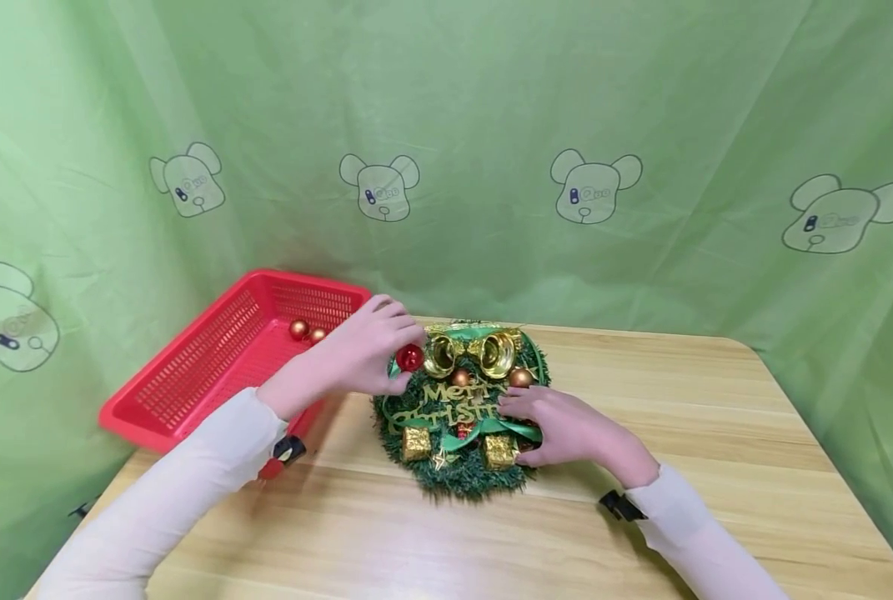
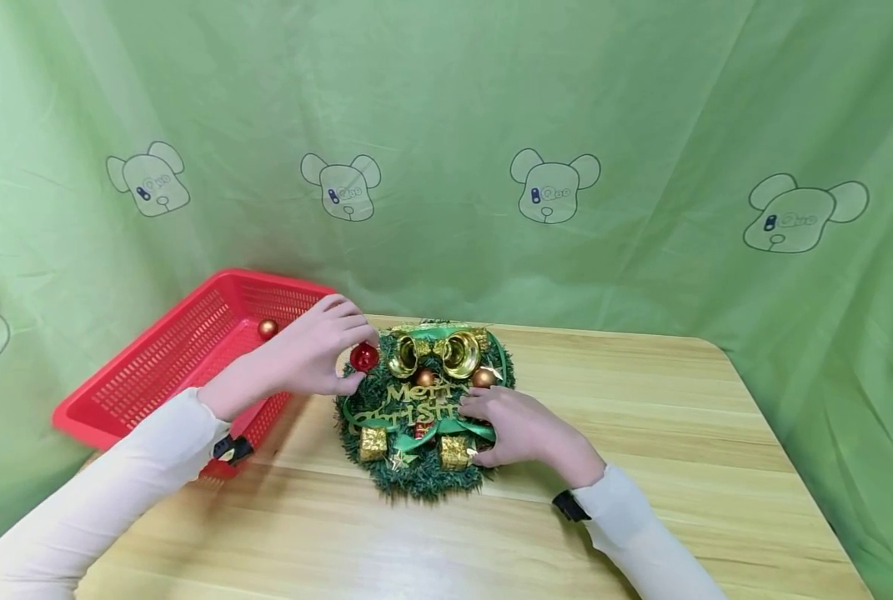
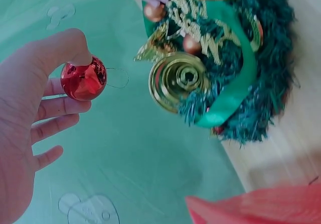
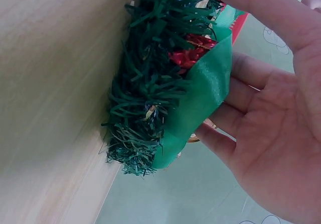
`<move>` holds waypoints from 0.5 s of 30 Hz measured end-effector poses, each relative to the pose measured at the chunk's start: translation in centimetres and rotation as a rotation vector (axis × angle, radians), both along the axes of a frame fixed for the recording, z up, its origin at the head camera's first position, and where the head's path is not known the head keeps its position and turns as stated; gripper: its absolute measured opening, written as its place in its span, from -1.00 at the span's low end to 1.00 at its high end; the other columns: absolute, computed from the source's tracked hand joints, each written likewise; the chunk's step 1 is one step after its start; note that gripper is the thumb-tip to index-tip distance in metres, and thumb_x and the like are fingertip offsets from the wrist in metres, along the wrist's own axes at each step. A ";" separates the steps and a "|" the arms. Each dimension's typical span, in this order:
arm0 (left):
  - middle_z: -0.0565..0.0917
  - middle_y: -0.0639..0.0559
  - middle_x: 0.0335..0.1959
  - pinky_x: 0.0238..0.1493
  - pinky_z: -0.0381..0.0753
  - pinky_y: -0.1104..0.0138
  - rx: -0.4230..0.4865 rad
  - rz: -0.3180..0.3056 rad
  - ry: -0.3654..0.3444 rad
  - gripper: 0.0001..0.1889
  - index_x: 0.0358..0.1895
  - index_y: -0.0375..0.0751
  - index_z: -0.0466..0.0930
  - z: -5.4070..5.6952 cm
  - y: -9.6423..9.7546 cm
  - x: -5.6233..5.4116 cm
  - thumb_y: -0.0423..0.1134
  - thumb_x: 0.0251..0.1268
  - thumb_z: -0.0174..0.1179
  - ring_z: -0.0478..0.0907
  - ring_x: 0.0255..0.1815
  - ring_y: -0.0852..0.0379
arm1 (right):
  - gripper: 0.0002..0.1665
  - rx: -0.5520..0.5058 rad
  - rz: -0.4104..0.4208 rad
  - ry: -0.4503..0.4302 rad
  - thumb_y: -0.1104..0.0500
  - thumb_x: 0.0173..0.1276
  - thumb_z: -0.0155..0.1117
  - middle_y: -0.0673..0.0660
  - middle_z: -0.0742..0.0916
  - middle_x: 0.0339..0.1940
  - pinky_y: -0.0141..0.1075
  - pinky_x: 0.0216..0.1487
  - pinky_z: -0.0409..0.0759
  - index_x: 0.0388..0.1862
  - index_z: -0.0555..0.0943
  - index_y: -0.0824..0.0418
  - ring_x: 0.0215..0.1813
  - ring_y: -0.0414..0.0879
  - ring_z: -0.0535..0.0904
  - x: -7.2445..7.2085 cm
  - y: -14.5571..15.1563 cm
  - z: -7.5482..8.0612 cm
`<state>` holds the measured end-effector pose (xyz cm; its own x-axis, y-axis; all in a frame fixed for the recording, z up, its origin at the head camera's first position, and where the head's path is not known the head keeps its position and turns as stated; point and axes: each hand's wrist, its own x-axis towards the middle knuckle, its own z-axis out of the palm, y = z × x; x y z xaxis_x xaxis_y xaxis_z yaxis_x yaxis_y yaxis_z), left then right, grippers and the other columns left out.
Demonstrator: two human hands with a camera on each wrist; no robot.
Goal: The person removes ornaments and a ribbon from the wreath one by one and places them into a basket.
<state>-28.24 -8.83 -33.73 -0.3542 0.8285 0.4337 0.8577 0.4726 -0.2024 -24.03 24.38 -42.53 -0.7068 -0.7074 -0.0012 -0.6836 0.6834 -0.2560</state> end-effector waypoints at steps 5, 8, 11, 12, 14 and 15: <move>0.70 0.08 -0.26 0.23 0.44 0.05 0.007 0.057 -0.010 -0.65 -0.15 -0.10 0.64 0.8 -1.2 -0.5 -0.10 -0.05 0.43 0.57 -0.06 -0.01 | -0.15 0.002 0.002 -0.003 -0.03 0.09 0.60 0.24 0.56 0.44 0.21 0.46 0.35 0.34 0.57 0.26 0.51 0.29 0.39 0.0 0.0 0.1; 0.72 0.06 -0.24 0.22 0.44 0.05 0.011 0.083 -0.003 -0.66 -0.15 -0.11 0.64 1.1 -1.7 -0.7 -0.10 -0.03 0.42 0.58 -0.04 -0.03 | -0.15 -0.002 0.001 -0.007 -0.03 0.09 0.61 0.24 0.56 0.45 0.21 0.46 0.35 0.34 0.57 0.26 0.51 0.29 0.38 0.0 0.0 0.1; 0.72 0.05 -0.26 0.20 0.45 0.04 0.017 0.101 0.012 -0.68 -0.18 -0.12 0.64 1.3 -2.2 -0.9 -0.11 -0.02 0.42 0.58 -0.05 -0.04 | -0.14 -0.003 0.000 -0.006 -0.03 0.09 0.61 0.23 0.56 0.45 0.21 0.46 0.35 0.35 0.57 0.26 0.51 0.29 0.38 0.0 0.0 0.1; 0.71 0.04 -0.27 0.20 0.45 0.04 0.018 0.106 0.016 -0.69 -0.19 -0.12 0.64 1.4 -2.3 -1.0 -0.11 -0.02 0.43 0.58 -0.05 -0.04 | -0.14 -0.004 0.000 -0.006 -0.03 0.09 0.61 0.23 0.56 0.45 0.21 0.46 0.35 0.35 0.57 0.26 0.51 0.29 0.38 0.1 -0.1 0.1; 0.72 0.03 -0.26 0.20 0.45 0.04 0.022 0.118 0.017 -0.68 -0.19 -0.13 0.65 1.5 -2.7 -1.1 -0.12 -0.03 0.45 0.58 -0.06 -0.04 | -0.14 -0.004 0.000 -0.006 -0.03 0.09 0.61 0.23 0.56 0.45 0.20 0.46 0.35 0.34 0.57 0.26 0.51 0.29 0.38 0.1 -0.1 0.1; 0.72 0.02 -0.26 0.20 0.44 0.03 0.023 0.125 0.014 -0.67 -0.18 -0.13 0.65 1.6 -2.8 -1.1 -0.12 -0.04 0.45 0.58 -0.06 -0.04 | -0.14 -0.003 0.000 -0.004 -0.03 0.09 0.61 0.23 0.56 0.45 0.21 0.46 0.35 0.34 0.57 0.26 0.51 0.29 0.38 0.1 -0.1 0.1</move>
<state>-29.38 -11.67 -32.16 -0.4484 0.7676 0.4579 0.7888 0.5808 -0.2011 -23.96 24.33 -42.44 -0.7065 -0.7077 -0.0019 -0.6828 0.6823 -0.2613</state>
